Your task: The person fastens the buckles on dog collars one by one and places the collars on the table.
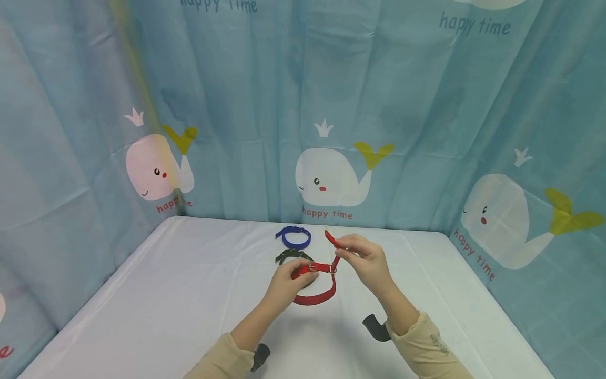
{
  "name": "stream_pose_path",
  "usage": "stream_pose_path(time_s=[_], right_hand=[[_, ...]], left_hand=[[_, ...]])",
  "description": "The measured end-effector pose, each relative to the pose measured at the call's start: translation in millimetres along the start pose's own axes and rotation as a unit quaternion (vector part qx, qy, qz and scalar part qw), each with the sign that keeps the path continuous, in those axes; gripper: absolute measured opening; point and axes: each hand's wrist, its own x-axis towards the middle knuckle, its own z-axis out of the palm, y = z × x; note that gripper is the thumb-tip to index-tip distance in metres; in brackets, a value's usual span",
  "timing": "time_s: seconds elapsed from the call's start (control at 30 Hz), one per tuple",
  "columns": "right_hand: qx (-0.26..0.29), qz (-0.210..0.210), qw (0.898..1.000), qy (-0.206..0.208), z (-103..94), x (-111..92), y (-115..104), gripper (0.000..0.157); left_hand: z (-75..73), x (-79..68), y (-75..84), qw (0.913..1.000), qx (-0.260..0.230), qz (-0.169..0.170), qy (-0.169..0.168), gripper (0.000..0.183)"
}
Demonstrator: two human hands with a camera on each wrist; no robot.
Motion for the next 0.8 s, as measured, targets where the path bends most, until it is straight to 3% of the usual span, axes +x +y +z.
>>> stream_pose_path(time_s=[0.13,0.27,0.57,0.8], right_hand=[[-0.021,-0.017,0.999,-0.020,-8.6,-4,14,0.017],[-0.082,-0.033,0.995,-0.055,-15.0,-5,20,0.017],[-0.183,-0.062,0.970,-0.150,-22.5,-4,18,0.022],[-0.219,-0.108,0.952,-0.184,-22.6,-1,18,0.020]], left_hand=[[-5.6,-1.2,0.4,0.9999,0.005,0.004,0.009,0.029],[-8.8,-1.7,0.6,0.9998,0.005,0.013,0.017,0.028],[-11.6,-0.8,4.8,0.9960,0.060,0.060,0.028,0.023],[-11.6,-1.9,8.4,0.9910,0.089,0.096,0.027,0.023]])
